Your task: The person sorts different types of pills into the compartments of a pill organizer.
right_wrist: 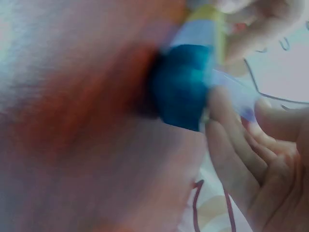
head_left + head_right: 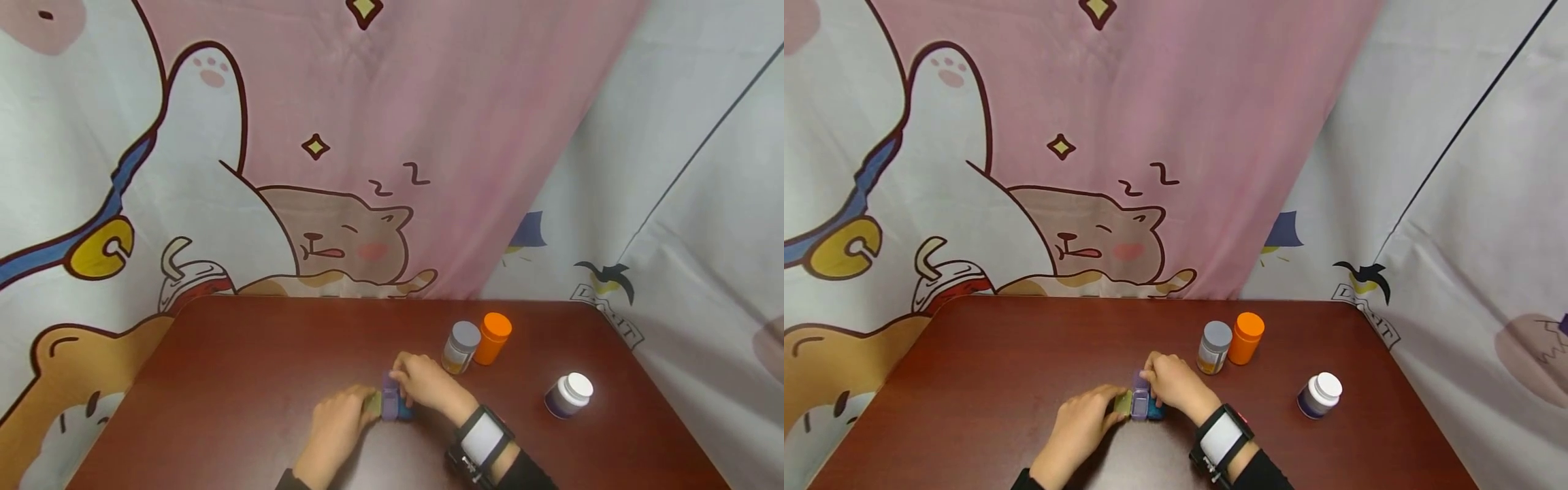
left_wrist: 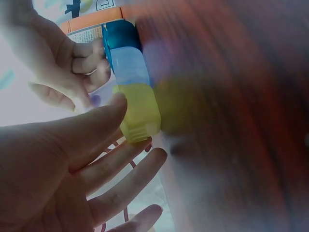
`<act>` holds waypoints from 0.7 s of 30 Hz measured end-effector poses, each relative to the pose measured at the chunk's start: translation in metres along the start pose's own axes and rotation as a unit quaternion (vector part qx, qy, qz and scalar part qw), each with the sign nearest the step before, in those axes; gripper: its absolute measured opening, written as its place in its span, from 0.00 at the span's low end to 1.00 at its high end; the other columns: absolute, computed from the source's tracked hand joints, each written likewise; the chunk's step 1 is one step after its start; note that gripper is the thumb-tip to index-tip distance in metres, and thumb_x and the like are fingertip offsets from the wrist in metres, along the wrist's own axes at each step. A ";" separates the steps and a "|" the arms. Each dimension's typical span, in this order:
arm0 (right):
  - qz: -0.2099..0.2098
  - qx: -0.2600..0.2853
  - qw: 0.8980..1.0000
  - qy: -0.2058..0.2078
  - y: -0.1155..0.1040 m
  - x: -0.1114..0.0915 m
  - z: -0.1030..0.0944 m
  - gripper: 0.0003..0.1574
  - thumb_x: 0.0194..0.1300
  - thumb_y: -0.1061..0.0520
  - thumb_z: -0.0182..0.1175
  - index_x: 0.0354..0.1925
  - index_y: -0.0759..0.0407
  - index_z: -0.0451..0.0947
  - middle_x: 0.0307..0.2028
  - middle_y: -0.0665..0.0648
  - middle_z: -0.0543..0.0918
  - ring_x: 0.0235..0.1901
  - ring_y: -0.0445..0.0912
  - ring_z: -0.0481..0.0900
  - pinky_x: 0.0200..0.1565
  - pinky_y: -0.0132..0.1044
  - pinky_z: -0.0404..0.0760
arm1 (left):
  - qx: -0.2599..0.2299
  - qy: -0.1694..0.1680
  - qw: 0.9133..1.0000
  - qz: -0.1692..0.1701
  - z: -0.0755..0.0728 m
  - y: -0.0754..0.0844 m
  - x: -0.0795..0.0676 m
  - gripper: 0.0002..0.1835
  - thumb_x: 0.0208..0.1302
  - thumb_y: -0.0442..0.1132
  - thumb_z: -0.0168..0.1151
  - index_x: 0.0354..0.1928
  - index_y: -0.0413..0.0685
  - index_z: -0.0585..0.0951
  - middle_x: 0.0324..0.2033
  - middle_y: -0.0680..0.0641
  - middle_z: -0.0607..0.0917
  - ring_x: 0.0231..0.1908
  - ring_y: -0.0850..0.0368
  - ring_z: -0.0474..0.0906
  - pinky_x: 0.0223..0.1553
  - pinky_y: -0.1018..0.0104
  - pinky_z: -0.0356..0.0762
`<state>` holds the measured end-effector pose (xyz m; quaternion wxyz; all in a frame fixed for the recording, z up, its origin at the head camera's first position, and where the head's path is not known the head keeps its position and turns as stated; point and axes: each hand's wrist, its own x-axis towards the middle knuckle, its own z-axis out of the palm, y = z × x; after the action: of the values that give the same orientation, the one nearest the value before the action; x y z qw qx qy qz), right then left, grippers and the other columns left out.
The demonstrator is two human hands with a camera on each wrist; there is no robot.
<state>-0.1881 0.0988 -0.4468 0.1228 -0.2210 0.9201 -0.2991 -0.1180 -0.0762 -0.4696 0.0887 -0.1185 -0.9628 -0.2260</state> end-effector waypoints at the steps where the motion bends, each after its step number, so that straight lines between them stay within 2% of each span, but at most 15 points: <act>1: 0.007 0.001 1.000 0.011 0.000 0.001 0.002 0.10 0.67 0.52 0.53 0.34 0.58 0.74 0.16 0.57 0.83 0.11 0.41 0.78 0.16 0.29 0.75 | 0.001 0.001 1.000 0.001 0.000 0.000 0.000 0.19 0.45 0.46 0.69 0.42 0.50 0.84 0.40 0.48 0.89 0.35 0.50 0.84 0.30 0.52 0.82; 7: 0.035 -0.004 0.998 0.045 0.002 0.006 0.008 0.11 0.67 0.52 0.53 0.34 0.59 0.74 0.13 0.56 0.81 0.09 0.42 0.76 0.14 0.32 0.75 | 0.002 0.007 1.000 0.011 -0.001 0.002 0.001 0.19 0.46 0.46 0.69 0.43 0.49 0.84 0.41 0.47 0.89 0.36 0.49 0.84 0.31 0.52 0.83; 14: 0.035 -0.116 0.987 0.103 0.003 0.008 0.014 0.14 0.62 0.46 0.57 0.34 0.54 0.81 0.27 0.53 0.87 0.24 0.44 0.80 0.25 0.41 0.80 | 0.018 0.019 0.999 0.021 -0.001 0.004 -0.003 0.20 0.44 0.44 0.70 0.43 0.47 0.84 0.40 0.47 0.89 0.37 0.49 0.84 0.32 0.51 0.83; 17: 0.032 -0.124 0.985 0.111 0.002 0.003 0.011 0.14 0.61 0.45 0.58 0.36 0.52 0.81 0.29 0.53 0.89 0.25 0.46 0.82 0.26 0.43 0.81 | 0.019 0.023 0.999 0.025 -0.001 0.005 -0.004 0.21 0.43 0.44 0.70 0.43 0.47 0.83 0.40 0.46 0.89 0.37 0.49 0.84 0.32 0.50 0.83; 21: 0.028 -0.124 0.985 0.115 -0.002 -0.005 0.003 0.14 0.61 0.43 0.58 0.37 0.50 0.81 0.27 0.52 0.88 0.22 0.42 0.79 0.24 0.40 0.79 | 0.021 0.026 0.999 0.024 0.000 0.005 -0.003 0.24 0.43 0.45 0.71 0.45 0.46 0.82 0.40 0.45 0.89 0.37 0.48 0.83 0.32 0.49 0.83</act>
<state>-0.1822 0.0988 -0.4476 -0.0042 -0.1730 0.9639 -0.2025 -0.1138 -0.0719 -0.4680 0.1219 -0.1335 -0.9616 -0.2066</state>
